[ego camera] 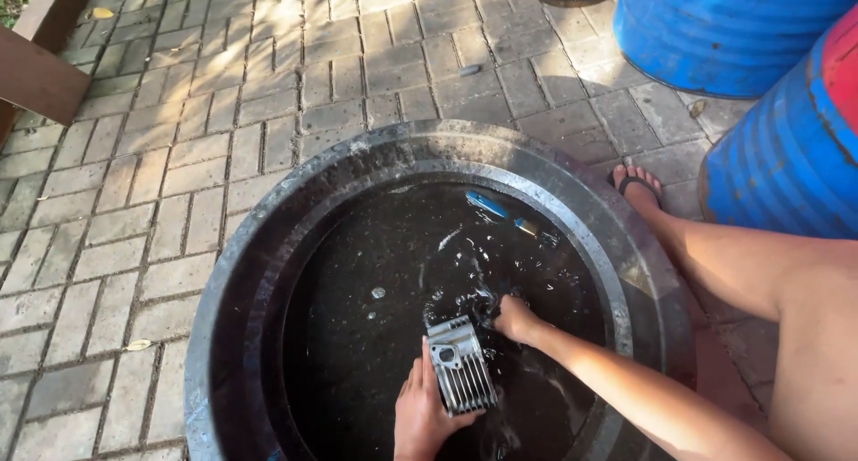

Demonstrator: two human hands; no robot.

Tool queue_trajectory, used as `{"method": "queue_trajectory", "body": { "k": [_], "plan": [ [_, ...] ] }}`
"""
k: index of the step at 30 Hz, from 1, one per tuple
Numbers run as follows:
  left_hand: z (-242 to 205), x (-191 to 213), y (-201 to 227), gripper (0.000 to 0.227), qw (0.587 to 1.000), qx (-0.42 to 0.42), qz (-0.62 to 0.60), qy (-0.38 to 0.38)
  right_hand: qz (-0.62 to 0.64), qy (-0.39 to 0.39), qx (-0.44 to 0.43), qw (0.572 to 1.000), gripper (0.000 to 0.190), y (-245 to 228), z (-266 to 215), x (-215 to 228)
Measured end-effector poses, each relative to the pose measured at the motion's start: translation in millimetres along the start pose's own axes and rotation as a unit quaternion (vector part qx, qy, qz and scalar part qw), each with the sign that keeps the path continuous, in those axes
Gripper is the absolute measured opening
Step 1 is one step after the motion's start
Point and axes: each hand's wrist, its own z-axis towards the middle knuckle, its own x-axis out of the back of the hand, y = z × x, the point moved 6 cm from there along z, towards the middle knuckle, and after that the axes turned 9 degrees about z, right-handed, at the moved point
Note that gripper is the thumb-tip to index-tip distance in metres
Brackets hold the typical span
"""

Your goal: Cleaning a motorcycle cylinder block by scrubbing it with a brush in a basin of solvent.

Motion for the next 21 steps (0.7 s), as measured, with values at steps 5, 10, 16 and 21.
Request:
{"method": "queue_trajectory", "body": {
  "k": [5,10,16,21],
  "plan": [
    [5.1,-19.6,-11.4,0.144,0.991,0.035,0.075,0.101,-0.08,0.008,0.129,0.988,0.017,69.7,76.6,-25.4],
    [8.0,-32.9,-27.2,0.161,0.999,0.007,0.028,0.034,-0.168,-0.099,0.088,0.977,0.014,-24.4,26.4,6.6],
    [12.0,-31.4,-33.3,0.159,0.999,0.017,0.023,0.043,-0.173,0.139,0.273,0.936,0.015,-136.1,21.1,112.2],
    [1.5,-17.2,-13.7,0.159,1.0,0.014,-0.002,-0.016,-0.36,0.106,0.126,0.918,0.048,-90.2,47.6,123.0]
  ]
}}
